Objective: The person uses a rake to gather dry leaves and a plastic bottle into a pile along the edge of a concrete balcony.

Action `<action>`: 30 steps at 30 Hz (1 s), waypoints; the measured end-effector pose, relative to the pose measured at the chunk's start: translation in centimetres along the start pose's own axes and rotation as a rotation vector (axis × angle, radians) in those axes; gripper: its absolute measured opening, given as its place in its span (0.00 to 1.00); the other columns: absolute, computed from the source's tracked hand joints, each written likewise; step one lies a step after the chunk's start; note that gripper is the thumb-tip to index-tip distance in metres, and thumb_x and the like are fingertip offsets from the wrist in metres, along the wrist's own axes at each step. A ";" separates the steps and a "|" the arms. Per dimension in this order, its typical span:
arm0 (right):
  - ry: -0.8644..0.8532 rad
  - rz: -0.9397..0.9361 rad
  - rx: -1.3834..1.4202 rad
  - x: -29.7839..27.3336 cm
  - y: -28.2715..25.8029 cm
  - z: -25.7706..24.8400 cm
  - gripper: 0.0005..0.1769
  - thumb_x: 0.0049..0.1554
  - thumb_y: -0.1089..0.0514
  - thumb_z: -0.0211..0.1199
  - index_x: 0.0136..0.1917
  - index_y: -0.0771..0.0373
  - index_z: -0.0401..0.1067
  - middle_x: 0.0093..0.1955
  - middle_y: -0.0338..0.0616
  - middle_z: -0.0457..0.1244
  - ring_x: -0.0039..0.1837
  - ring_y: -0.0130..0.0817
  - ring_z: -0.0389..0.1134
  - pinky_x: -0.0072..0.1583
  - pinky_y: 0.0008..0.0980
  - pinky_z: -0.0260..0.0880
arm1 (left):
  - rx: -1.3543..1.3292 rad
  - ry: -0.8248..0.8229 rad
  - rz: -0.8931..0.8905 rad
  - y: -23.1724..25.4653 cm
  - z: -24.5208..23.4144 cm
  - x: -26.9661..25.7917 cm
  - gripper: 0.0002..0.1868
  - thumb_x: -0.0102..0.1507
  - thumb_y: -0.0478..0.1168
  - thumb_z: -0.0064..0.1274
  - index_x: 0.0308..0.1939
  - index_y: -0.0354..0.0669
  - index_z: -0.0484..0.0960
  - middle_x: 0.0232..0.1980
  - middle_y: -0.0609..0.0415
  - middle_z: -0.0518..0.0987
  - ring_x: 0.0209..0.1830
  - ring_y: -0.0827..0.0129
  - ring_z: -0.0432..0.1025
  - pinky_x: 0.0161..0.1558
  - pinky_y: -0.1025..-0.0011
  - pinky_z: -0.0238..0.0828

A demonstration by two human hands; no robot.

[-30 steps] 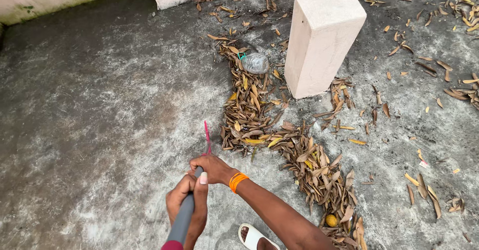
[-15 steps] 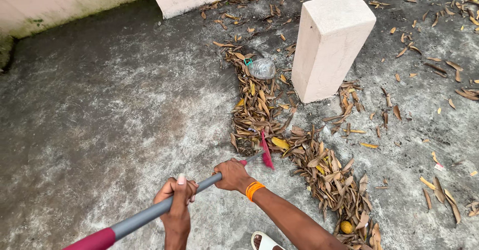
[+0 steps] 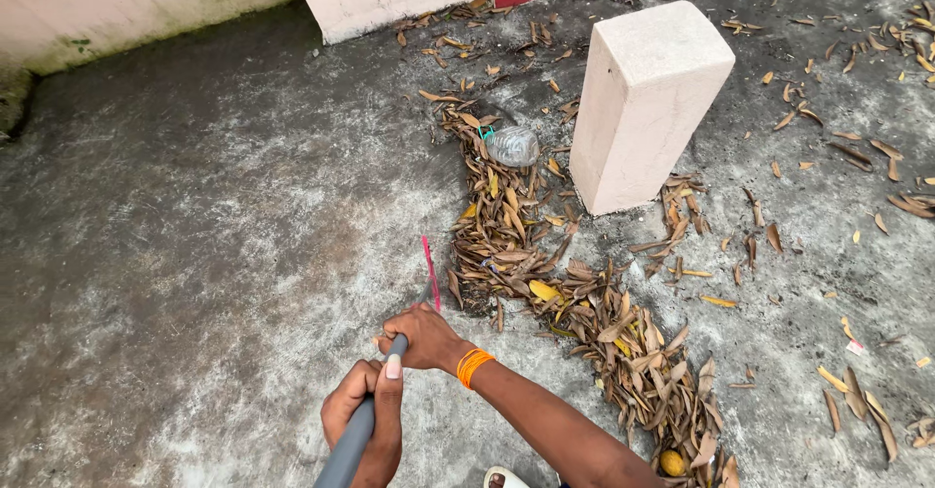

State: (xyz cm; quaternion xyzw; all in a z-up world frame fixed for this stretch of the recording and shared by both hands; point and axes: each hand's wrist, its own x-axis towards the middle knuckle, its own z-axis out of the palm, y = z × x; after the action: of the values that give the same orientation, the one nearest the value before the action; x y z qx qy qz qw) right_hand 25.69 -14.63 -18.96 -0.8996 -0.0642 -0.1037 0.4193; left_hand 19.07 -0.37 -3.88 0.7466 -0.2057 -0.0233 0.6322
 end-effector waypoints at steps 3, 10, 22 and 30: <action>-0.080 0.039 -0.032 -0.2 2.3 2.3 0.18 0.56 0.44 0.64 0.32 0.58 0.69 0.36 0.46 0.68 0.44 0.51 0.69 0.53 0.49 0.67 | 0.034 -0.007 -0.073 -3.4 0.1 0.0 0.21 0.67 0.33 0.54 0.21 0.40 0.63 0.20 0.62 0.64 0.22 0.83 0.52 0.23 0.77 0.48; -0.199 0.313 -0.119 -3.7 7.2 3.9 0.06 0.47 0.49 0.64 0.37 0.50 0.76 0.41 0.45 0.70 0.49 0.48 0.72 0.53 0.48 0.71 | -0.225 -0.009 -0.024 -9.1 0.7 0.1 0.21 0.71 0.36 0.47 0.22 0.42 0.64 0.22 0.59 0.66 0.24 0.76 0.63 0.45 0.67 0.70; 0.004 0.137 -0.047 -1.9 2.6 -1.8 0.06 0.49 0.53 0.66 0.31 0.49 0.76 0.33 0.42 0.69 0.40 0.47 0.71 0.56 0.42 0.69 | -0.331 0.140 0.007 1.5 0.9 3.0 0.21 0.74 0.37 0.45 0.24 0.44 0.64 0.21 0.59 0.63 0.23 0.73 0.63 0.45 0.61 0.73; -0.002 0.019 0.171 -0.7 5.7 -1.1 0.20 0.58 0.46 0.65 0.32 0.59 0.65 0.34 0.46 0.65 0.42 0.47 0.70 0.51 0.45 0.70 | 0.110 0.010 -0.002 -0.7 6.4 1.6 0.20 0.66 0.35 0.55 0.22 0.40 0.63 0.21 0.62 0.64 0.23 0.83 0.53 0.24 0.76 0.51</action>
State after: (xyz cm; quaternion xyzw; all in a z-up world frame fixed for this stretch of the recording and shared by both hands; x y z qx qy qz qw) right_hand 26.00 -19.16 -22.66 -0.8612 -0.0648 -0.0930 0.4955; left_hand 18.81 -6.85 -5.43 0.7806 -0.2030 -0.0089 0.5911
